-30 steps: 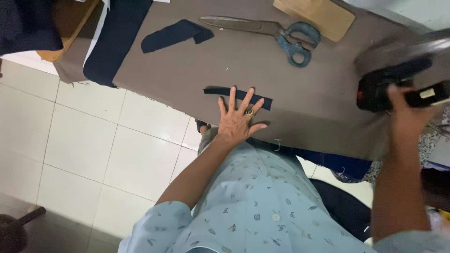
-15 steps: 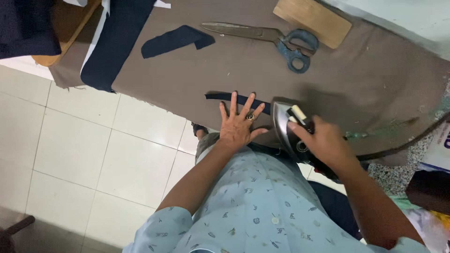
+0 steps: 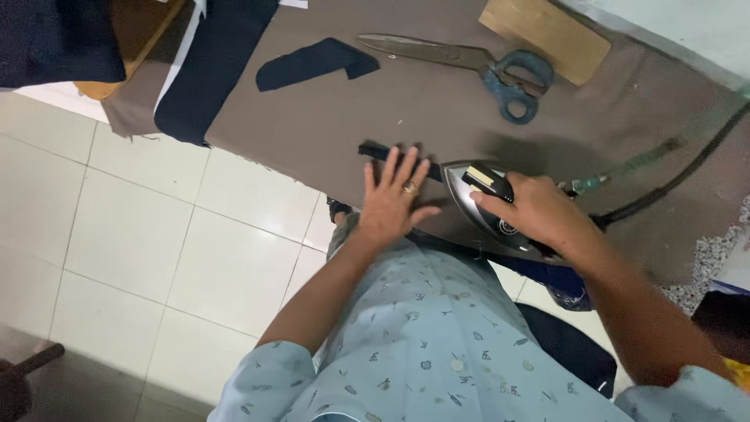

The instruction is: The person irons pieces of dark fabric using an iron and a wooden block, then cuts a strip of fabric and a piece of white interfacing with large shears before ironing them together.

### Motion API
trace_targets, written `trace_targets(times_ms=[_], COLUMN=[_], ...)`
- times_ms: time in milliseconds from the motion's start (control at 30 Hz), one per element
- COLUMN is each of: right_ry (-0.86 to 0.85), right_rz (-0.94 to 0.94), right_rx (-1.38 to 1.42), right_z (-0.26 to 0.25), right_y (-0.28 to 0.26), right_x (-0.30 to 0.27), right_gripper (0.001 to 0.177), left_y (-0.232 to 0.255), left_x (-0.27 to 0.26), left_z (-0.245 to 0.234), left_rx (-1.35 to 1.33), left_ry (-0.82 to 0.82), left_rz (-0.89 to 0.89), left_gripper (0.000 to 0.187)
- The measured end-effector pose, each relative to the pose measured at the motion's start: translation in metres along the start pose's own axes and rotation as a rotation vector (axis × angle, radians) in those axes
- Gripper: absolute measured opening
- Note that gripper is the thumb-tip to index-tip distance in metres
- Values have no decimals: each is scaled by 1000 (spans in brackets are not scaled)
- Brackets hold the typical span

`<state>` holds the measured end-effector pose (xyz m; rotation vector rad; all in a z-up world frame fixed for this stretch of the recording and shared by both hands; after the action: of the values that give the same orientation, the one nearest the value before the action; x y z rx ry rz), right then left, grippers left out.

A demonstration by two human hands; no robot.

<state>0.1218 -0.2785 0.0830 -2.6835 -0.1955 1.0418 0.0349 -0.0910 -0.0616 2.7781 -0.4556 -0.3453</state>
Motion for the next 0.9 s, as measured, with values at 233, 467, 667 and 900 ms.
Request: trace_targets(times_ms=[233, 467, 667, 900], right_ry=[-52, -53, -80, -95], right_rz=[-86, -87, -109, -157], right_rx=[-130, -117, -156, -235], right_z=[3, -2, 9, 8], right_y=[-21, -45, -45, -58], right_x=[25, 28, 42, 45], right_gripper=[74, 69, 72, 77], left_y=[-111, -139, -144, -152], left_x=[-43, -36, -9, -10], left_z=[-70, -18, 6, -4], left_rx=[-109, -927, -1180, -998], left_ry=[750, 231, 333, 403], left_rz=[-243, -823, -843, -799], left_gripper=[56, 66, 40, 20])
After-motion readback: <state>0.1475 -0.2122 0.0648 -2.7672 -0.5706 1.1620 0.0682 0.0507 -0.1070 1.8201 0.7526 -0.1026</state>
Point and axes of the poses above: each hand's wrist, its own x-axis towards the middle knuckle, its own z-axis out of the palm, y = z × x, the point moved 6 cm from there along x, towards the middle knuckle, and after that the axes turned 9 degrees about z, right-handed, at the moved point
